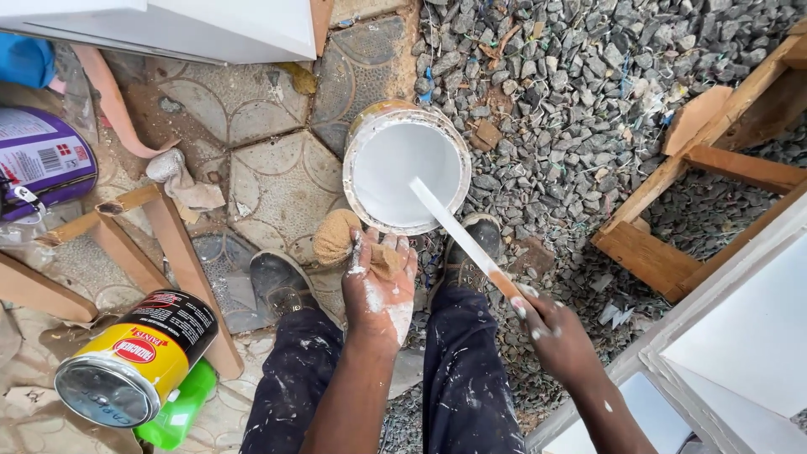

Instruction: The person pours a clear liquid from a green jerrycan into a white paint bucket, then uses a wooden stick to stir the contents. They briefly handle a small plastic bottle and a sponge before continuing to mix the paint.

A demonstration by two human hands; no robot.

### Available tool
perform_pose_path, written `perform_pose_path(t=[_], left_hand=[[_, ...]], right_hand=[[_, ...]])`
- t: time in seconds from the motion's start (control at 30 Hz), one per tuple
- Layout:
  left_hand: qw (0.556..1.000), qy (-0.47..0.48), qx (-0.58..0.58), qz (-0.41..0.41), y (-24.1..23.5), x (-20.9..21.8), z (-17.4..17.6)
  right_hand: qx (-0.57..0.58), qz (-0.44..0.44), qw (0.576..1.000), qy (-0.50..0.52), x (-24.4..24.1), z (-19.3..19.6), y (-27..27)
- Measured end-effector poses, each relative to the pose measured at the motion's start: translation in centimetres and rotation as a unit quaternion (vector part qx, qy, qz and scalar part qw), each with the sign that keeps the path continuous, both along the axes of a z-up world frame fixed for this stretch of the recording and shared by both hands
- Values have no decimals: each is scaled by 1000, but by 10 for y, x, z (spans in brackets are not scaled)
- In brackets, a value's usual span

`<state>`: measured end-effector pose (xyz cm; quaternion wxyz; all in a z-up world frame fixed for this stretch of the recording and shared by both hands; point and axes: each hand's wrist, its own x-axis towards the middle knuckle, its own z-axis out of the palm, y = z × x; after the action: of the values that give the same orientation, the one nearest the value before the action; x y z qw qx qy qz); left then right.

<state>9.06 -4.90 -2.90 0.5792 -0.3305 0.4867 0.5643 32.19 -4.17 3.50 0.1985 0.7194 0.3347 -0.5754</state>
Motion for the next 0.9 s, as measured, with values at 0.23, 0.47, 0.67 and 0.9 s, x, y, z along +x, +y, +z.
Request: perform_pose_path(t=[0.23,0.47,0.67,0.9], left_hand=[[1000,-7,-26,-13,2,-4,16],[997,6,-44,-60,7,-13,54],[993,9,-55,-99,6,0,68],[992,48,-27,-115,24,-11,82]], right_hand=[[28,49,998,-18,53,20,-37],[20,45,994,-97,33,50,-5],[46,167,983,-53,-19,24,42],[-45,134,985,-100,65,24,4]])
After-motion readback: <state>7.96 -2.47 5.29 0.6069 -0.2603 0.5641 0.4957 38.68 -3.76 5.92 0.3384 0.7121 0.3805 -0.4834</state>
